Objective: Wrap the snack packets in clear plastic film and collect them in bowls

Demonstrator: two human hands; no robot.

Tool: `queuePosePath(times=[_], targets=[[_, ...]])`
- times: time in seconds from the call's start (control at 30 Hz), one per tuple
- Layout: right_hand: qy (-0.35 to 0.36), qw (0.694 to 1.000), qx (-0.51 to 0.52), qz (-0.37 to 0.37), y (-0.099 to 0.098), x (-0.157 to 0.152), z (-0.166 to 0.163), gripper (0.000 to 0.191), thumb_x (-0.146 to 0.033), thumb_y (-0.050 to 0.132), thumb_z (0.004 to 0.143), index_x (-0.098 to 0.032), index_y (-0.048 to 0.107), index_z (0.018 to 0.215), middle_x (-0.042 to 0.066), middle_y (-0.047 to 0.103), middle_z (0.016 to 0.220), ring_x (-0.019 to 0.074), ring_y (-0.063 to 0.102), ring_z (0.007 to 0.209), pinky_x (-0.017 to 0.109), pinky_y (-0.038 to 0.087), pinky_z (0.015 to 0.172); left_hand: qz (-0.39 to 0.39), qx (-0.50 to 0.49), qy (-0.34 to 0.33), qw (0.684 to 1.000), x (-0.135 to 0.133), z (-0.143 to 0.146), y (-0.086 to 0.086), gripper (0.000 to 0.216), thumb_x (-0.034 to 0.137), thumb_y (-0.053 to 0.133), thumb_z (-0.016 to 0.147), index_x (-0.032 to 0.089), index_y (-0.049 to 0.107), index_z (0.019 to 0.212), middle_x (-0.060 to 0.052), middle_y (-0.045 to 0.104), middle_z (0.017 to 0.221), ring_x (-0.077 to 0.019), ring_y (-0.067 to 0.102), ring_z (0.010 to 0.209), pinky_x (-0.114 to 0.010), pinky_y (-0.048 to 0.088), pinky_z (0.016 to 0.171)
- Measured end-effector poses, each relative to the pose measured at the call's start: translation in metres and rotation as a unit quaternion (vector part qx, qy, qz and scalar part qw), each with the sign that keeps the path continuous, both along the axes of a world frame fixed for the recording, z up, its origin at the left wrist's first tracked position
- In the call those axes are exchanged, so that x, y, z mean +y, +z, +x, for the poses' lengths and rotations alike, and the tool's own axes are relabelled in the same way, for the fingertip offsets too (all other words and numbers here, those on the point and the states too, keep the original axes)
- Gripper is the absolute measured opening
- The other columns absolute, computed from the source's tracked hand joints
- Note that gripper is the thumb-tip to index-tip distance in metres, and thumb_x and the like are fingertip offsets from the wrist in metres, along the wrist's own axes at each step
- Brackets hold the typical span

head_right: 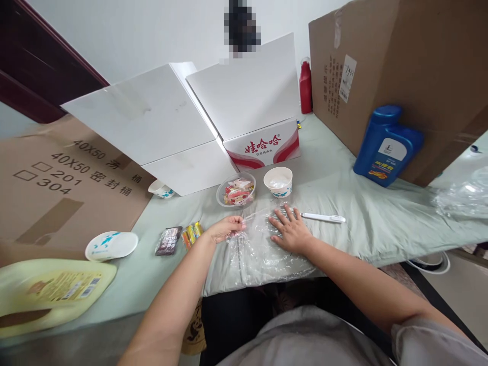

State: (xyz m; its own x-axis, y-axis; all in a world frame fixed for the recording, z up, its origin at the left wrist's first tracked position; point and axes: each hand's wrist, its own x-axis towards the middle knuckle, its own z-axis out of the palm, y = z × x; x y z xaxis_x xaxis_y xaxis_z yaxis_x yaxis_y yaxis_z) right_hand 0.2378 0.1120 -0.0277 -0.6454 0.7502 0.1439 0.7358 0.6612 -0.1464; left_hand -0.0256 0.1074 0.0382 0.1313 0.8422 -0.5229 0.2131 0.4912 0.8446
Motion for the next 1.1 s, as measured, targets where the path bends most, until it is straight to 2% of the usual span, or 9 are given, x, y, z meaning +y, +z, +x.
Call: queuePosePath(times=[0.3,0.43,0.53,0.6,0.67,0.77,0.9,1.0,1.1], targets=[[-0.034,0.999,0.003,0.012,-0.003,-0.001,-0.001,0.073,-0.068,0.039,0.087,-0.028,0.037,0.147,0.009,0.03,0.155,0.0445,0.014,0.142,0.063,0.013,0.11,0.099,0.094,0.125,0.983,0.002,-0.021,0.0,0.042,0.033,0.077,0.052,0.02,0.038,0.062,0.005,0.054,0.058,-0.0114,0.056,0.054,-0.022,0.042,0.053],[-0.048,0.999,0.005,0.014,-0.002,-0.001,-0.002,0.072,-0.068,0.039,0.087,-0.027,0.039,0.146,0.01,0.031,0.155,0.0449,0.016,0.141,0.064,0.013,0.109,0.178,0.19,0.229,0.938,-0.003,-0.034,-0.006,0.027,0.028,0.065,0.065,0.021,0.038,0.065,0.006,0.047,0.057,-0.0123,0.054,0.053,-0.023,0.042,0.052],[-0.055,0.998,0.007,0.015,-0.002,-0.002,-0.002,0.071,-0.067,0.04,0.087,-0.027,0.04,0.146,0.01,0.032,0.154,0.0449,0.016,0.141,0.064,0.012,0.109,0.25,0.252,0.28,0.892,-0.02,-0.027,-0.01,0.013,0.025,0.059,0.071,0.021,0.047,0.072,0.0,0.055,0.071,-0.0159,0.06,0.073,-0.029,0.049,0.068],[-0.055,0.998,0.009,0.011,-0.002,-0.003,-0.003,0.072,-0.067,0.04,0.087,-0.027,0.039,0.146,0.01,0.031,0.155,0.0451,0.015,0.141,0.065,0.012,0.109,0.315,0.292,0.203,0.88,-0.037,-0.011,-0.016,0.009,0.026,0.06,0.073,0.02,0.057,0.08,-0.005,0.063,0.089,-0.0201,0.061,0.092,-0.034,0.049,0.085],[-0.061,0.998,0.008,0.002,-0.002,-0.004,-0.004,0.073,-0.068,0.041,0.086,-0.027,0.038,0.147,0.01,0.03,0.155,0.0453,0.013,0.142,0.065,0.011,0.109,0.387,0.355,-0.003,0.851,-0.055,0.007,-0.025,0.029,0.033,0.064,0.076,0.021,0.064,0.102,-0.009,0.062,0.116,-0.0272,0.054,0.116,-0.044,0.041,0.101],[-0.076,0.997,-0.008,-0.023,0.001,-0.002,-0.005,0.074,-0.067,0.04,0.087,-0.025,0.036,0.148,0.012,0.026,0.157,0.0442,0.012,0.143,0.067,0.011,0.109,0.386,0.446,-0.199,0.783,-0.072,0.025,-0.038,0.061,0.046,0.063,0.081,0.027,0.047,0.137,-0.009,0.038,0.15,-0.0369,0.021,0.143,-0.059,0.022,0.113],[-0.098,0.993,0.0,-0.068,0.02,0.007,0.009,0.066,-0.061,0.038,0.091,-0.021,0.044,0.143,0.014,0.032,0.154,0.0399,0.02,0.142,0.065,0.017,0.109,0.357,0.484,-0.225,0.767,-0.08,0.019,-0.039,0.064,0.051,0.054,0.087,0.025,0.039,0.144,-0.011,0.027,0.156,-0.0369,0.011,0.146,-0.061,0.018,0.114],[-0.08,0.986,0.118,-0.092,0.045,0.007,0.038,0.051,-0.049,0.033,0.097,-0.019,0.058,0.129,0.014,0.053,0.138,0.0313,0.043,0.131,0.052,0.035,0.106,0.422,0.45,-0.18,0.766,-0.091,0.01,-0.028,0.048,0.043,0.049,0.091,0.019,0.051,0.132,-0.015,0.042,0.145,-0.034,0.026,0.142,-0.056,0.024,0.113],[0.012,0.968,0.213,-0.132,0.062,-0.011,0.073,0.05,-0.053,0.041,0.095,-0.019,0.058,0.126,0.013,0.063,0.124,0.0248,0.056,0.116,0.041,0.046,0.098,0.476,0.397,-0.177,0.764,-0.118,0.006,-0.018,0.043,0.046,0.057,0.086,0.018,0.058,0.119,-0.015,0.056,0.128,-0.0325,0.041,0.132,-0.052,0.036,0.109]])
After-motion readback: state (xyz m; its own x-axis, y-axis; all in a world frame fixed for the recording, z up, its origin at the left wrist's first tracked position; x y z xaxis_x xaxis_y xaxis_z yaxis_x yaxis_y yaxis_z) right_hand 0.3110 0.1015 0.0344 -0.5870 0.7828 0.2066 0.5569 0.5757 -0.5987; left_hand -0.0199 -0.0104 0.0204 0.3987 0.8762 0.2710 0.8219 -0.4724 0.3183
